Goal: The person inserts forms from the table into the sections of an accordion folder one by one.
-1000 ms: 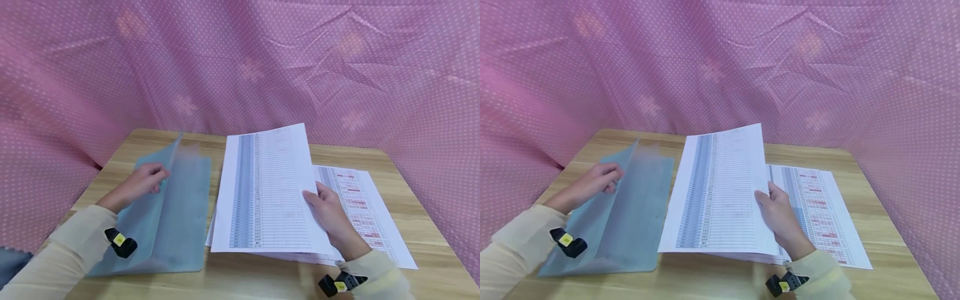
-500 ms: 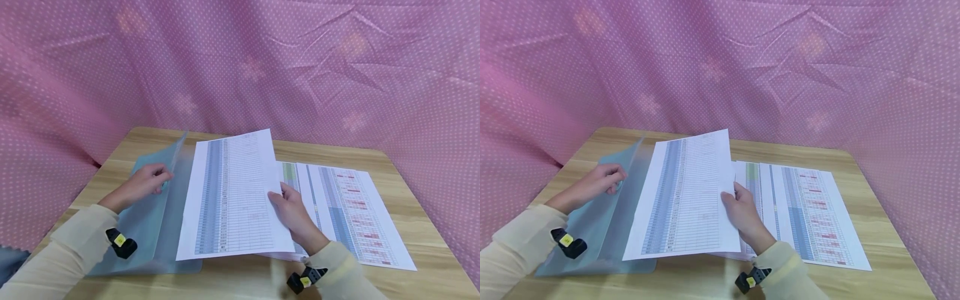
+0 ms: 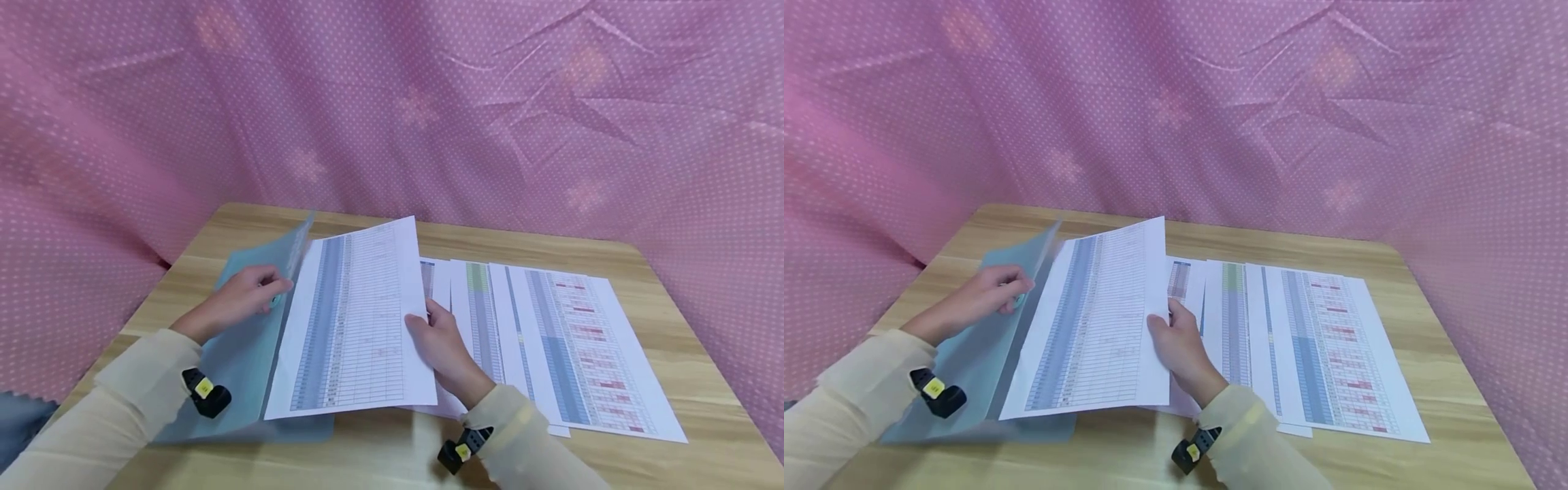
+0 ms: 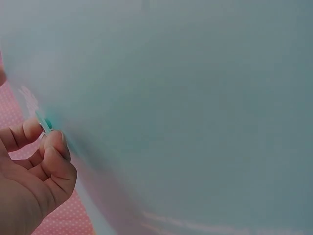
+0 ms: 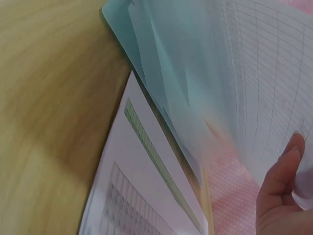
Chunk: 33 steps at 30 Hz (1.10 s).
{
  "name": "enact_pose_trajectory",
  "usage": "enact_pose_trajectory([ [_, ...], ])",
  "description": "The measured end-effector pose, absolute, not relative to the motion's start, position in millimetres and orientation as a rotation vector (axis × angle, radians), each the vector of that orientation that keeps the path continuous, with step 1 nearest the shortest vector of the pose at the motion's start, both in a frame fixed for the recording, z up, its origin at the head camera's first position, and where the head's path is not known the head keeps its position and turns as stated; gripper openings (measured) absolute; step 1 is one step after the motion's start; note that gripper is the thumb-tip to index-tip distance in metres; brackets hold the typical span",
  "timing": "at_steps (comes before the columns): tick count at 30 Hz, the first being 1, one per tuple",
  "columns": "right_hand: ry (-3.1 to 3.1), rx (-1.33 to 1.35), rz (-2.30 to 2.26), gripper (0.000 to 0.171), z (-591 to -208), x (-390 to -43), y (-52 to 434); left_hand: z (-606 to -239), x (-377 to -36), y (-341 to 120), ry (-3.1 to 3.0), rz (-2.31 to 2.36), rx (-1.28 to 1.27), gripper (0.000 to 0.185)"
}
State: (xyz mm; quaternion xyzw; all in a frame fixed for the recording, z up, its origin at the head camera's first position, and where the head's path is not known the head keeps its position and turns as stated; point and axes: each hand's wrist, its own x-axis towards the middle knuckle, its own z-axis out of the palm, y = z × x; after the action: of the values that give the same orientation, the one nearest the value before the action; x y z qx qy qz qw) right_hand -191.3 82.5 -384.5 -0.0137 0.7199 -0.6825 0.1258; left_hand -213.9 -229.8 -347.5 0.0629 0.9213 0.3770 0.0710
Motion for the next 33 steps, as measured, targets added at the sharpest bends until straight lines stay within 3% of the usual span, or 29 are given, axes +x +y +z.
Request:
enact_pose_trajectory([
  [33, 1.917, -0.198, -1.942, 0.037, -391, -189, 12, -345, -210, -221, 2.793, 1.096, 0.174, 0.033],
])
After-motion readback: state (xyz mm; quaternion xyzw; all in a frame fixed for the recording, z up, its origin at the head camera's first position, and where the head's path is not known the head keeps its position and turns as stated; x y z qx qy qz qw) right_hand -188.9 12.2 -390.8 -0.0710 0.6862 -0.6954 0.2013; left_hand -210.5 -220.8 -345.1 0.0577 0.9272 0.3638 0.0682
